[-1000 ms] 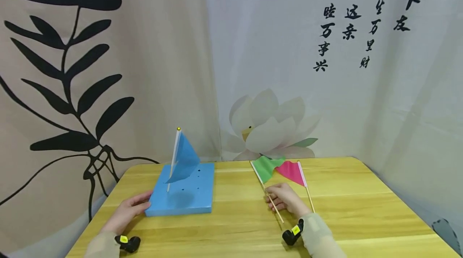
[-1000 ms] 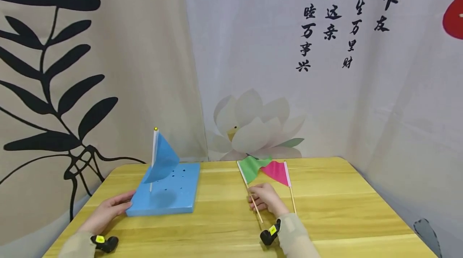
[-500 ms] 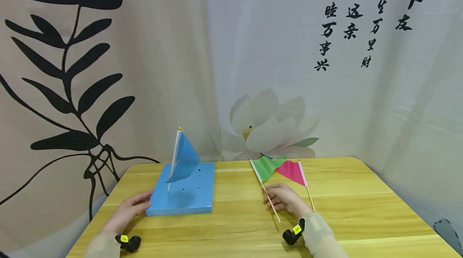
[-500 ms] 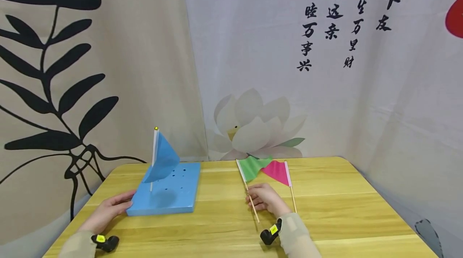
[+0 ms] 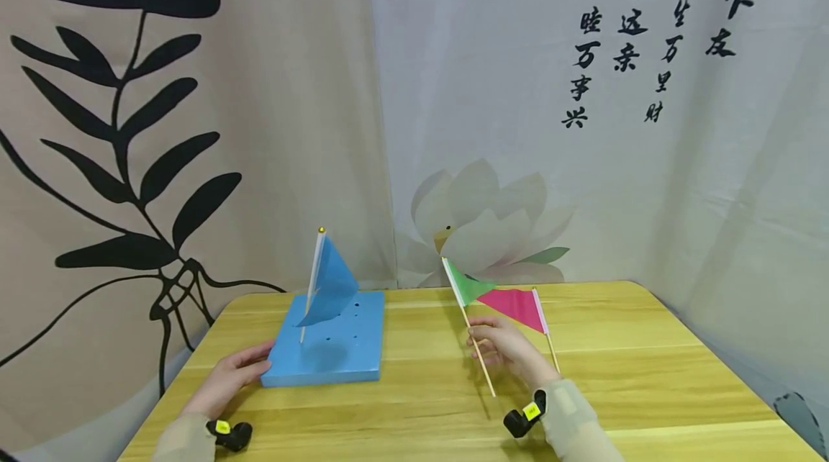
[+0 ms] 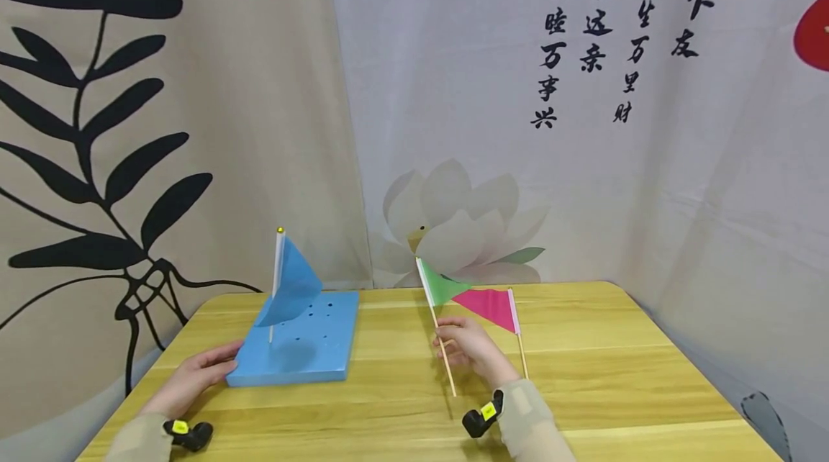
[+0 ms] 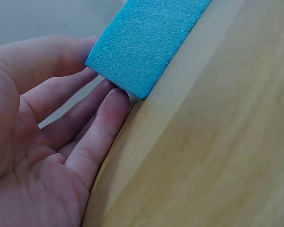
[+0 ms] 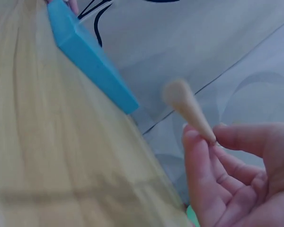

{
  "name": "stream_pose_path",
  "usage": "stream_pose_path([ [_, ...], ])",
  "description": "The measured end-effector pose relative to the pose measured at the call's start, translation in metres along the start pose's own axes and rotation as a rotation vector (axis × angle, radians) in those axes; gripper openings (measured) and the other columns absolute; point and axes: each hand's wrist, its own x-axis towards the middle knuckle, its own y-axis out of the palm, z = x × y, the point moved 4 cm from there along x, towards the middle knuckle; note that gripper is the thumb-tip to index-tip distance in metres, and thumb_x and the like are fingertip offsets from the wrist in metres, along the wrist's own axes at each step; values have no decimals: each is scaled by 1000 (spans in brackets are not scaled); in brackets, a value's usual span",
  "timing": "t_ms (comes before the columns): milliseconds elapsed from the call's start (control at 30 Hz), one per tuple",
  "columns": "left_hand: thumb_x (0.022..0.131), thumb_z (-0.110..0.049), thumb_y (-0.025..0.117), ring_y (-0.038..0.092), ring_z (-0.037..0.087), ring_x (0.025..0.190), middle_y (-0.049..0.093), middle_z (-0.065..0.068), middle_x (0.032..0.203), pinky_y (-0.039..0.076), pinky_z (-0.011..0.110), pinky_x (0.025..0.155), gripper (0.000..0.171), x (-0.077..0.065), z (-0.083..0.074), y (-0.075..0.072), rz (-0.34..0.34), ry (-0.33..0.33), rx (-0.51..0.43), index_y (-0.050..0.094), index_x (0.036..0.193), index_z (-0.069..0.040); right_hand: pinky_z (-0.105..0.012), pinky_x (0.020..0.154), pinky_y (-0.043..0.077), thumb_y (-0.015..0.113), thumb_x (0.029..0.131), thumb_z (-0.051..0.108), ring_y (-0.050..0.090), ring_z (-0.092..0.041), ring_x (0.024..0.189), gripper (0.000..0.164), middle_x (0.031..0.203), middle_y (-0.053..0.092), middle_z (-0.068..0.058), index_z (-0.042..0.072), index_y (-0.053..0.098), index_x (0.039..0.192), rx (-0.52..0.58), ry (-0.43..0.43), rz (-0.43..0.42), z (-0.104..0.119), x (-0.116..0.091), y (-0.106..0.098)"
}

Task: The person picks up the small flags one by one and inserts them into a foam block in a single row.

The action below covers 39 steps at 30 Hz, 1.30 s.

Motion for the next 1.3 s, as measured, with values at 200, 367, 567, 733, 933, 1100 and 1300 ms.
stream_pose_path([
  [200, 93, -34, 65, 37, 41, 133, 39, 26, 147, 46, 46, 98, 69, -1, -1, -2, -5, -3, 5, 40, 145, 4, -27, 53, 55, 55, 96, 10, 64, -16, 63, 41, 87, 64, -9, -6, 46, 133, -9, -63, -5, 24, -3, 3],
  [367, 93, -33, 65, 37, 41, 133, 38, 26, 147, 46, 45, 98, 68, -3, 0, -1, -7, -5, -2, 40, 145, 4, -26, 52, 55, 56, 97, 11, 65, -18, 64, 43, 88, 64, -8, -5, 44, 136, -1, -130, -23, 42, -5, 2],
  [567, 93, -33, 65, 37, 40, 133, 38, 26, 147, 47, 44, 97, 68, -6, 2, -2, -7, -9, -10, 40, 145, 3, -34, 57, 58, 58, 97, 12, 66, -27, 70, 34, 89, 64, -9, -1, 52, 128, 76, -231, -102, 62, -5, 6],
  [733, 93, -33, 65, 37, 40, 133, 38, 26, 147, 45, 46, 98, 68, -5, 2, -2, -6, -7, -11, 40, 145, 3, -36, 57, 58, 60, 96, 9, 67, -31, 75, 32, 91, 65, -13, 4, 53, 126, 150, -369, -181, 79, -1, 13],
  [933, 94, -32, 65, 37, 40, 133, 39, 26, 147, 46, 45, 98, 67, -5, 1, -1, -10, -3, -3, 41, 145, 4, -41, 61, 59, 60, 95, 5, 70, -28, 77, 29, 94, 66, -20, 8, 54, 123, 195, -478, -204, 96, 9, 27],
  [1100, 93, -34, 66, 38, 39, 133, 40, 25, 147, 46, 45, 98, 68, -4, 2, -1, -15, -6, -5, 42, 144, 4, -44, 63, 59, 61, 95, 6, 69, -33, 79, 24, 93, 66, -17, 11, 57, 117, 227, -525, -231, 99, 18, 39],
  [1300, 94, -30, 65, 40, 39, 131, 41, 25, 146, 47, 43, 96, 66, -2, 0, 0, -6, 14, -16, 41, 144, 5, -44, 65, 59, 62, 94, 4, 70, -30, 79, 25, 88, 67, -11, 3, 56, 118, 287, -568, -229, 95, 29, 61],
])
